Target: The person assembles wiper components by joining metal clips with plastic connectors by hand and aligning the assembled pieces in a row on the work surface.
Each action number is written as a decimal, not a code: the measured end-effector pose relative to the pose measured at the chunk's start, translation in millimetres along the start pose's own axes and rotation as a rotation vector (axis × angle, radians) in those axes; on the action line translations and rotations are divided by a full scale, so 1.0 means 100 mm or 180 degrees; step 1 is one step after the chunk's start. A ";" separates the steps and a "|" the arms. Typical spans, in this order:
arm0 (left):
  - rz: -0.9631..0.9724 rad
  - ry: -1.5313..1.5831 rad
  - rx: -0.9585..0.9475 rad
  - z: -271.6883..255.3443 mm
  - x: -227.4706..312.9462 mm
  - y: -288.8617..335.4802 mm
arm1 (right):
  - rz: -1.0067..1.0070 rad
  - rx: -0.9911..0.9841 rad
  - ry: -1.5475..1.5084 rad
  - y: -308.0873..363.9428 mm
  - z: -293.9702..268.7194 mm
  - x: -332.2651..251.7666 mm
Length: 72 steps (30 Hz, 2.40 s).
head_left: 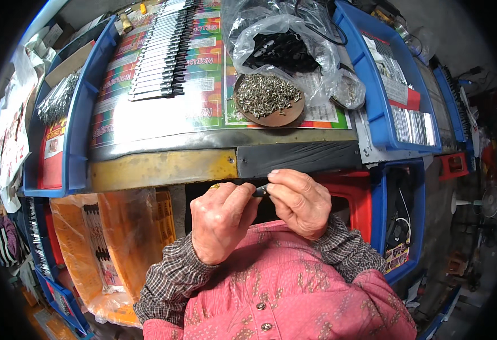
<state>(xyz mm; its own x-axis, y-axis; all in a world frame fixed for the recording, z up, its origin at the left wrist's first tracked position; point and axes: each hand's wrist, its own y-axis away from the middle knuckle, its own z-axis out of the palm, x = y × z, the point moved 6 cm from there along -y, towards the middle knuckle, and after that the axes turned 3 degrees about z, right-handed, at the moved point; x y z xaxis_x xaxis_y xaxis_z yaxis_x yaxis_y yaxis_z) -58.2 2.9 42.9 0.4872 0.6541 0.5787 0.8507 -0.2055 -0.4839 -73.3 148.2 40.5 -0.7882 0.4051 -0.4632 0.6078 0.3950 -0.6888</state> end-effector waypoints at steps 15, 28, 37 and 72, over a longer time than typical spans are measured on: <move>-0.0116 -0.0534 0.0015 -0.50 -0.59 -0.38 | 0.0153 0.0435 0.0399 -0.31 -0.20 0.34; -0.0104 -0.1624 0.0171 -0.80 -2.26 -1.74 | 0.0118 0.0127 0.0654 -0.24 -0.06 0.40; -0.0235 -0.1752 0.0230 -0.58 -2.91 -2.56 | 0.0117 -0.0323 0.0763 -0.26 -0.09 0.40; 0.0097 -0.2332 -0.0173 -0.55 -2.27 -2.34 | -0.0018 -0.0409 0.1037 -0.26 0.02 0.32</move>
<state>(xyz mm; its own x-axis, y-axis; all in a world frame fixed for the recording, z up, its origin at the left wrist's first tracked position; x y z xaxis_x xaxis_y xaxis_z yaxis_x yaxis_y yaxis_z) -357.0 -137.6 61.5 0.2698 0.9624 -0.0307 0.8567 -0.2545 -0.4486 -114.8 149.5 42.3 -0.7322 0.6362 -0.2431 0.6270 0.4902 -0.6055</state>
